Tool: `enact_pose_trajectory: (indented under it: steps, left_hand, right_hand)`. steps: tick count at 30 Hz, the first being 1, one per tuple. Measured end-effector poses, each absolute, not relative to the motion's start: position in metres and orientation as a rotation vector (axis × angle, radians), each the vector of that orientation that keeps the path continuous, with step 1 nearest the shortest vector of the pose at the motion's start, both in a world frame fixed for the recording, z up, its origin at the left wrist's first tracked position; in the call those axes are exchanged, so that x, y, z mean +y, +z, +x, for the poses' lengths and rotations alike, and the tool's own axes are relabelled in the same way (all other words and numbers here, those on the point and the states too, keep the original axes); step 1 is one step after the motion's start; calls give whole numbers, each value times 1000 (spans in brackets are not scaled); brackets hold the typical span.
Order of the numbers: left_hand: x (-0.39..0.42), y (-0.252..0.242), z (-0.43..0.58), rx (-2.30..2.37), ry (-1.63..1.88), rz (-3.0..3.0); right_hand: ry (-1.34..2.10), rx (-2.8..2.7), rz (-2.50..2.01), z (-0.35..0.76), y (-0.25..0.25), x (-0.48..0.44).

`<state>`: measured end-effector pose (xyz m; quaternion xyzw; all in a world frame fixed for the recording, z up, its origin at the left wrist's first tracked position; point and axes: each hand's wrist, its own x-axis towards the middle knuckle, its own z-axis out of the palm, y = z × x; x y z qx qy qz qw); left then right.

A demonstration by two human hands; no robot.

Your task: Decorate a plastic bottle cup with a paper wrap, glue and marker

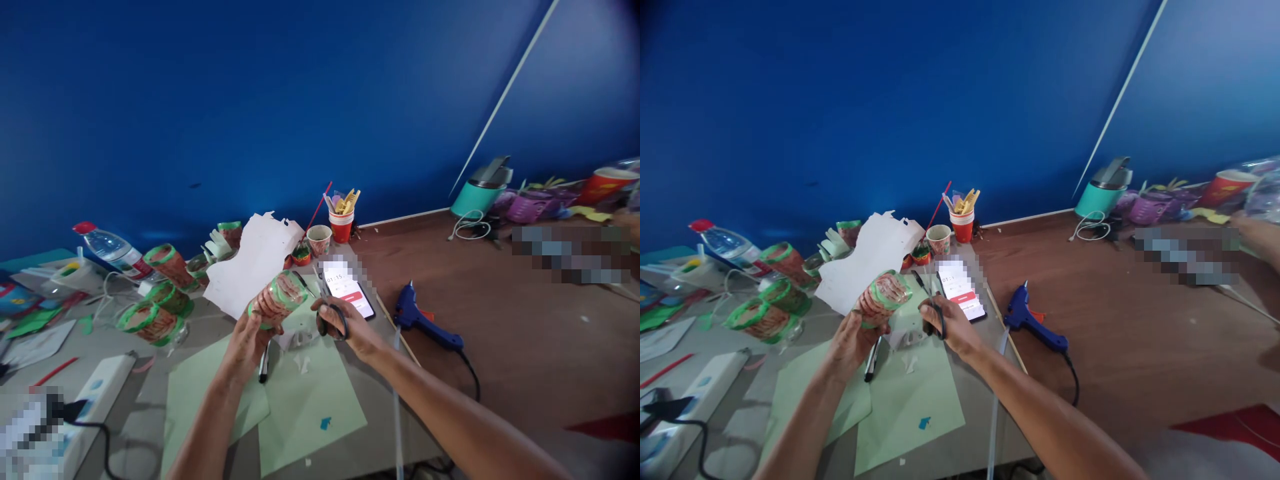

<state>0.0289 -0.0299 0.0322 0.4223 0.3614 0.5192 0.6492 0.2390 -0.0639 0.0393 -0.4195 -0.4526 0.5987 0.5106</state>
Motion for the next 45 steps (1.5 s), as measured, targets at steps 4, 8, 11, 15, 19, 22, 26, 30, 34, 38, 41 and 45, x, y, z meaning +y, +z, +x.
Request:
enact_pose_trajectory:
  steps: [4, 8, 11, 15, 19, 22, 26, 30, 34, 38, 41, 45]
  left_hand:
    - [-30, 33, 31, 808, 1229, 952]
    - [-31, 36, 34, 816, 1222, 975]
    - [-30, 37, 34, 824, 1221, 995]
    - [-29, 38, 31, 824, 1204, 1018]
    - [-29, 38, 26, 807, 1175, 1058]
    - [-29, 37, 25, 808, 1167, 1075]
    - [-28, 35, 26, 840, 1188, 1059]
    - [-28, 37, 28, 843, 1194, 1063]
    - [-29, 40, 29, 829, 1181, 1079]
    - [-30, 39, 28, 825, 1192, 1063]
    - [-29, 37, 28, 830, 1211, 1056]
    - [-29, 35, 27, 844, 1193, 1063]
  right_hand:
    - [1377, -1274, -1091, 238, 38, -65]
    - [1226, -1475, -1250, 237, 29, -66]
    - [1084, -1583, -1344, 238, 25, -66]
    - [960, -1690, -1397, 243, 29, -67]
    - [883, -1759, -1414, 245, 37, -67]
    - [917, -1732, -1417, 245, 40, -67]
    - [907, -1737, -1401, 244, 41, -68]
    - [894, -1732, -1390, 243, 39, -68]
    - [838, -1789, -1398, 245, 40, -67]
    - [741, -1853, -1394, 247, 42, -67]
    - [715, -1860, -1412, 246, 43, -68]
    - [745, -1807, -1422, 242, 39, -68]
